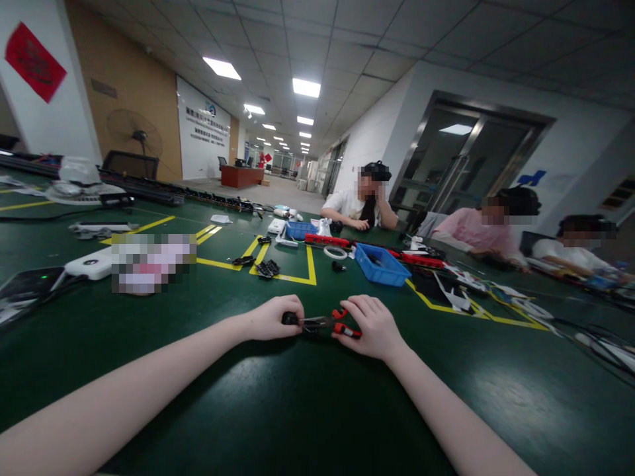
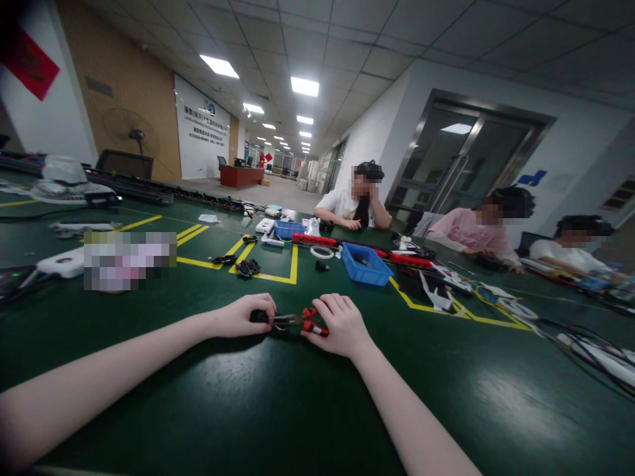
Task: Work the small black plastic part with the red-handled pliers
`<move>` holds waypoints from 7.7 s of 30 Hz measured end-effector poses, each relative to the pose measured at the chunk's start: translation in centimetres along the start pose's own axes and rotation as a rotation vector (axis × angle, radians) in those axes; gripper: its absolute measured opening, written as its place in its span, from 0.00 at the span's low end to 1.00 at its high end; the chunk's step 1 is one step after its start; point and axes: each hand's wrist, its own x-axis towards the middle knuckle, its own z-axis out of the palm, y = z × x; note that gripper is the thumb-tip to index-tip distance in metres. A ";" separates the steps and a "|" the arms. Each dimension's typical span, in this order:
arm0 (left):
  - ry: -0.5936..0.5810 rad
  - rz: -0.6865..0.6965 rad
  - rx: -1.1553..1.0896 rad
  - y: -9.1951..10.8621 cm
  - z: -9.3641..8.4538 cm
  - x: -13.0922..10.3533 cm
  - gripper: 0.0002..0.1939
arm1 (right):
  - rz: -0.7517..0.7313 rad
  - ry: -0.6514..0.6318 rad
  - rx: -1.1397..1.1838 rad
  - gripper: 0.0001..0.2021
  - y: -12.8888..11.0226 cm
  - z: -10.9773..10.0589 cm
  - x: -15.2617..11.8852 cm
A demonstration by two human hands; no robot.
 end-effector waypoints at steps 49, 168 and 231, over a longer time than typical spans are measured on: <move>-0.052 0.023 0.231 1.0 -0.3 -0.4 0.10 | -0.004 -0.012 0.011 0.23 0.5 -0.5 -0.3; -0.172 0.015 0.601 2.7 -0.1 -0.2 0.08 | 0.013 -0.174 0.053 0.16 0.2 -1.2 0.2; -0.169 0.003 0.624 2.8 0.0 -0.3 0.08 | -0.017 -0.089 0.024 0.18 -0.1 -1.2 -0.2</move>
